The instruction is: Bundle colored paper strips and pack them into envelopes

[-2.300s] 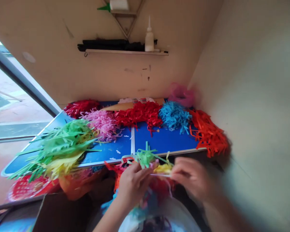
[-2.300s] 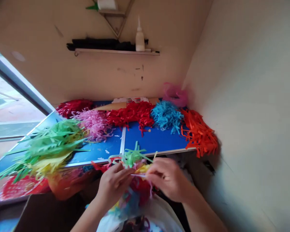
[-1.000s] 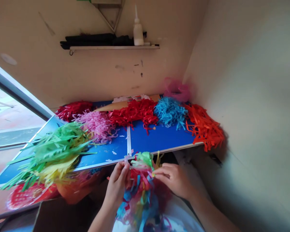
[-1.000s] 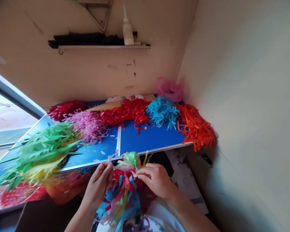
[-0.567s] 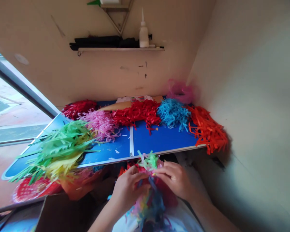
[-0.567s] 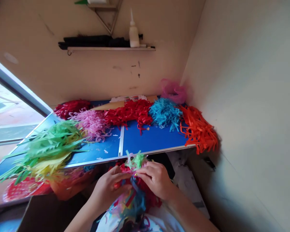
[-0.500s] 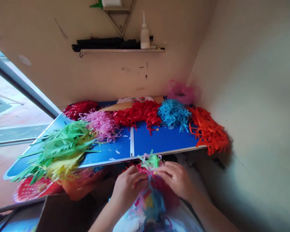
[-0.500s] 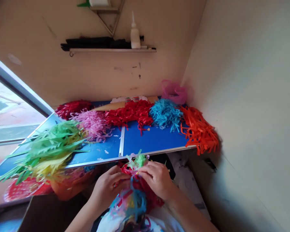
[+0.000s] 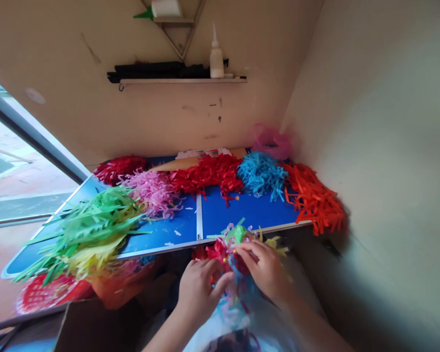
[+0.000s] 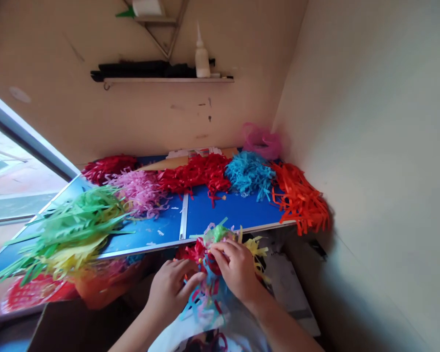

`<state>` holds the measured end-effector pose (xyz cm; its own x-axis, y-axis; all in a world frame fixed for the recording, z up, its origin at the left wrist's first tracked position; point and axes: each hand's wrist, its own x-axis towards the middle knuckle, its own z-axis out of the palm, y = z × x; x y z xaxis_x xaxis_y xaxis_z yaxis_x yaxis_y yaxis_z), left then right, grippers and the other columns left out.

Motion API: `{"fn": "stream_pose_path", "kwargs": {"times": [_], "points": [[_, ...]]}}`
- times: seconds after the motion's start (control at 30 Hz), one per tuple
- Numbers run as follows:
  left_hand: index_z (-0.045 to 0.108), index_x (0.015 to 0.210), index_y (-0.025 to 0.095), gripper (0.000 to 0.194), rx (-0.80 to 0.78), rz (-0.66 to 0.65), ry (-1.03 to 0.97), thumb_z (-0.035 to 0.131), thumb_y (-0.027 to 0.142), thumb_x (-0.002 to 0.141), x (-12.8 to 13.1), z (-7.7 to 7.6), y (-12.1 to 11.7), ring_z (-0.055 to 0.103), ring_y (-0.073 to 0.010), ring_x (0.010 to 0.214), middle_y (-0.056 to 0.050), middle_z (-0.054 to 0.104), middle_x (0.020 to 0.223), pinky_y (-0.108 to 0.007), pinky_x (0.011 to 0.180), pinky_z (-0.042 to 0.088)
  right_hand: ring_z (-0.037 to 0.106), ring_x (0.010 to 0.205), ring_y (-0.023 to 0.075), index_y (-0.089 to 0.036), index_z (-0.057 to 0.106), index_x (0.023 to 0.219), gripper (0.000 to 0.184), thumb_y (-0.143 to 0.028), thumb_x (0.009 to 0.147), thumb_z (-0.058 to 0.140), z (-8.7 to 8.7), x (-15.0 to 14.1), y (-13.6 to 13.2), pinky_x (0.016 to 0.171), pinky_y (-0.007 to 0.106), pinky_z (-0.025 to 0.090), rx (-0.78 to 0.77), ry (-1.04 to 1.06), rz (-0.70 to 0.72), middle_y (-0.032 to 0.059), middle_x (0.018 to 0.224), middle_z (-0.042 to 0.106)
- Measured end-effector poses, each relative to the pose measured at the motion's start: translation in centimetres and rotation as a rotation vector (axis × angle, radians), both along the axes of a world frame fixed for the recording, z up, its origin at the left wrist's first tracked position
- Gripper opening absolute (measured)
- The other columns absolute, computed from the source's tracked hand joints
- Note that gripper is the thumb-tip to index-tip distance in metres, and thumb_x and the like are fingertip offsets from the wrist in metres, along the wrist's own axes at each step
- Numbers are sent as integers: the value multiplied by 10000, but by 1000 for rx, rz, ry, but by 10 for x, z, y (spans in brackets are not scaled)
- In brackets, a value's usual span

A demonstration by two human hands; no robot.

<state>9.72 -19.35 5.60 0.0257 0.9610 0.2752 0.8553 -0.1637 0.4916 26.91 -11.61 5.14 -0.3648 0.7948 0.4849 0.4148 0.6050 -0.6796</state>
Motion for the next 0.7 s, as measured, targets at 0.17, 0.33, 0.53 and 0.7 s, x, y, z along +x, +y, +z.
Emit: {"fn": "stream_pose_path", "kwargs": {"times": [0.17, 0.33, 0.53, 0.7], "points": [[686, 742, 207, 222, 188, 123, 36, 547, 280, 899, 8, -23, 16, 589, -169, 607, -14, 634, 625, -302, 617, 343, 702, 769, 195, -233, 714, 894, 179, -282, 952, 552, -7, -7, -5, 745, 294, 531, 4, 56, -3, 48, 816, 746], [731, 854, 280, 221, 393, -207, -59, 524, 210, 889, 5, -22, 1, 563, -167, 701, -23, 639, 744, -338, 746, 375, 708, 793, 203, -218, 717, 885, 162, -261, 928, 568, -14, 0, 11, 731, 284, 537, -70, 74, -91, 58, 847, 750], [704, 1042, 277, 304, 31, -560, 18, 566, 491, 876, -17, -10, -19, 578, -253, 918, -94, 655, 986, -391, 836, 439, 692, 763, 187, -213, 718, 885, 150, -239, 912, 573, -14, 5, 23, 728, 269, 519, -102, 47, -7, 50, 842, 740], [633, 995, 206, 236, 22, -38, -349, 435, 333, 970, -49, -11, -17, 584, -152, 681, -31, 605, 778, -259, 629, 496, 628, 696, 150, -218, 696, 987, 136, -249, 862, 653, 0, 12, 27, 687, 253, 499, -105, -53, 158, 25, 861, 711]]}}
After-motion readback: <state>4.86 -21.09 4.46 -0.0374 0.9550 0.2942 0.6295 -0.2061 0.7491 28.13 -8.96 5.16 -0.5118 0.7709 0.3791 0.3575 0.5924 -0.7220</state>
